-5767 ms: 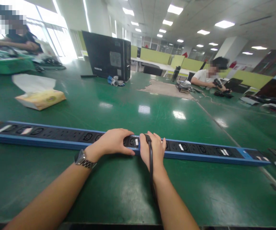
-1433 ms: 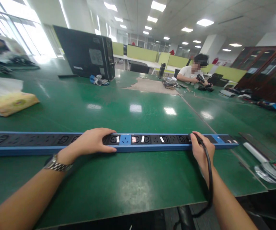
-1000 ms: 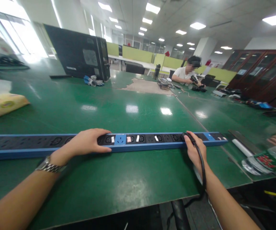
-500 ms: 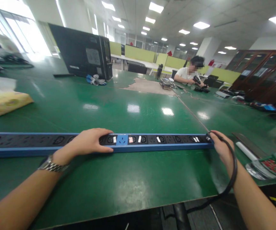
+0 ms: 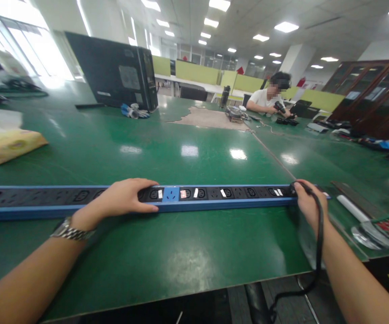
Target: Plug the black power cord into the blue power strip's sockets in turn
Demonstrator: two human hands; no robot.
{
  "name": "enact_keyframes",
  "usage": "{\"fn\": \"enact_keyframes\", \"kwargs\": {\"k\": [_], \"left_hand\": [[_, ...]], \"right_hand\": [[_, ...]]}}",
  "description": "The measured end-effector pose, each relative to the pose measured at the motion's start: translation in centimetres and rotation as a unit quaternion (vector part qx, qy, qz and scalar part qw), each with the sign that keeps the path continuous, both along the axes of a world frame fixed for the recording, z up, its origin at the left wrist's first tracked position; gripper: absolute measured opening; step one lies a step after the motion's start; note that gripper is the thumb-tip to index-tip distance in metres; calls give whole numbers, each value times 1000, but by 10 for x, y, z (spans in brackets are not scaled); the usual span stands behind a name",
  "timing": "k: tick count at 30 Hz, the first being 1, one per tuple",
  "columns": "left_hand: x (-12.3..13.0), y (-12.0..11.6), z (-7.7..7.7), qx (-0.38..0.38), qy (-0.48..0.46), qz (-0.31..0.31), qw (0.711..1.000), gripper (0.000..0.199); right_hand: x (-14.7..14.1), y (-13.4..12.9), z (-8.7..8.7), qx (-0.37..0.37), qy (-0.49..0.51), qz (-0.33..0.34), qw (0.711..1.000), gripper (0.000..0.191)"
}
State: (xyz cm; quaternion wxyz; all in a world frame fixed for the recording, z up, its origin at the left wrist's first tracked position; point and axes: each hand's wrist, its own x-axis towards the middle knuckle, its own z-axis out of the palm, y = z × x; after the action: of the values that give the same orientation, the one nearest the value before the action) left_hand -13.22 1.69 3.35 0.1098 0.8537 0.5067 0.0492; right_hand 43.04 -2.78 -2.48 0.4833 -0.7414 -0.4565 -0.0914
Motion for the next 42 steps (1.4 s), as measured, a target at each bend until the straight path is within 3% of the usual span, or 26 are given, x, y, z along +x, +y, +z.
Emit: {"fn": "enact_keyframes", "kwargs": {"k": [10, 14, 19, 27, 35, 42], "left_hand": [[0, 0, 1, -6, -3, 3, 1000, 83], [0, 0, -1, 0, 1, 0, 1000, 84], [0, 0, 0, 7, 8, -2, 1000, 85], [1, -1, 3, 1, 12, -2, 1000, 85], [1, -1, 3, 6, 7, -3, 1000, 85], [0, -1, 0, 7, 4, -4, 1000, 85]], "right_hand": [[-27, -17, -4, 26, -68, -18, 997, 35], [-21, -16, -9, 29, -56, -37, 997, 40], [-9, -14, -2, -2, -64, -48, 997, 36], [-21, -12, 0, -29, -116, -97, 988, 38], [-1, -16, -4, -20, -93, -24, 995, 40], [-14, -19, -16, 11, -95, -69, 993, 49]]}}
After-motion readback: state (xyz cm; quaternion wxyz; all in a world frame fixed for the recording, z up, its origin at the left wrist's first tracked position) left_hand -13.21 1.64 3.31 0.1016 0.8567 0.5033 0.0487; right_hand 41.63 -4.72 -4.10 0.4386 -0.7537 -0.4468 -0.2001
